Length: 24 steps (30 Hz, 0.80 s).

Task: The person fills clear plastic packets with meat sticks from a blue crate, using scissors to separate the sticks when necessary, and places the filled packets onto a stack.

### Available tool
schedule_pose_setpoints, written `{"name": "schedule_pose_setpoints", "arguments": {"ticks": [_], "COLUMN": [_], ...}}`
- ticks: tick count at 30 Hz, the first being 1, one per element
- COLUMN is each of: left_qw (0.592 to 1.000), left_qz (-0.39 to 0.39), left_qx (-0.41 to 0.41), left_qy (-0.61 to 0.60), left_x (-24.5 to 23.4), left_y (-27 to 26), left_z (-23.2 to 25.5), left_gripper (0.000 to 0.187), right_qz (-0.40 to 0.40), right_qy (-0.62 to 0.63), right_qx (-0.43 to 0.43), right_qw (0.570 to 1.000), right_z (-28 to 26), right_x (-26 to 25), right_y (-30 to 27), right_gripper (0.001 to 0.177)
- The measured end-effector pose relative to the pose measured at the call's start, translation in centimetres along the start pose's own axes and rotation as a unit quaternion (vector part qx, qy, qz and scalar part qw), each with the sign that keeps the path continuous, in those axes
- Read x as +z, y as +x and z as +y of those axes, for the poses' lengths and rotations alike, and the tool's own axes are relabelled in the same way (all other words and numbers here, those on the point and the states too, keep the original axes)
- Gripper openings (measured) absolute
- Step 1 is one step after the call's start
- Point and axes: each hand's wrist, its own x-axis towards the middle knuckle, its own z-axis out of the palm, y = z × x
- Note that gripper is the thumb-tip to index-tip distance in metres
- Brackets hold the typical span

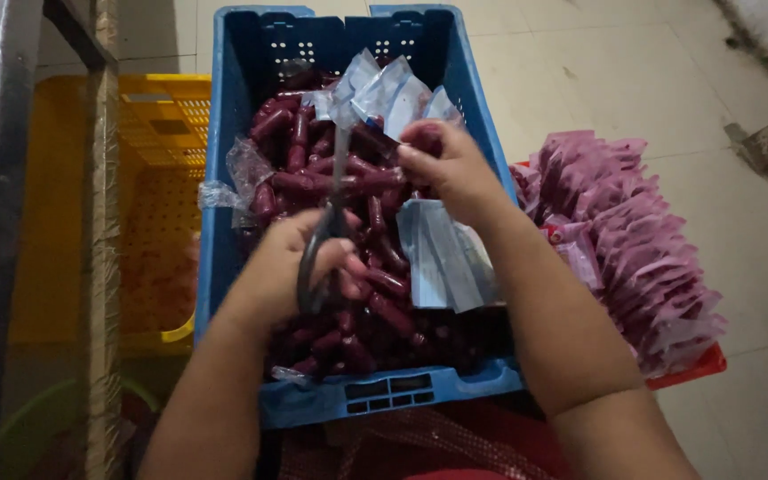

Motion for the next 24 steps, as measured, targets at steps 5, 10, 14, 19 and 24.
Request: {"name": "schedule_pose_setpoints", "arguments": {"ticks": [5,10,14,19,24], "left_qw": [0.988,0.974,0.97,0.962,0.969], "left_qz": [-0.039,-0.047,-0.026,-0.019,-0.005], "left_qx": [-0.117,-0.148,-0.136,-0.139,-0.139], "left_qy": [-0.096,-0.165,-0.199,-0.233,-0.203], "left_x": [2.8,3.6,4.1,4.7,4.9], "left_y": [-2.8,-3.3,-2.9,-2.3,-1.9], "left_z": [-1.9,-3.4,-2.3,-3.0,-2.4], "left_gripper": [0.043,0.037,0.039,0.047,0.049], "right_qz": [0.038,0.036,0.035,0.032,0.009], "right_qy": [0.025,0.048,0.028,0.027,0.005], "right_qx": [0.006,0.006,0.01,-0.004,0.005], "right_qw": [0.999,0.998,0.999,0.999,1.0], "right_z": [0.3,0.7,-1.9,-1.1,-2.5], "right_x": [-1.4,-1.3,-0.2,-0.7,-0.1], "right_y": [1.0,0.9,-0.9,-0.4,-1.4], "right_gripper": [0.032,0.034,0.034,0.034,0.03]}}
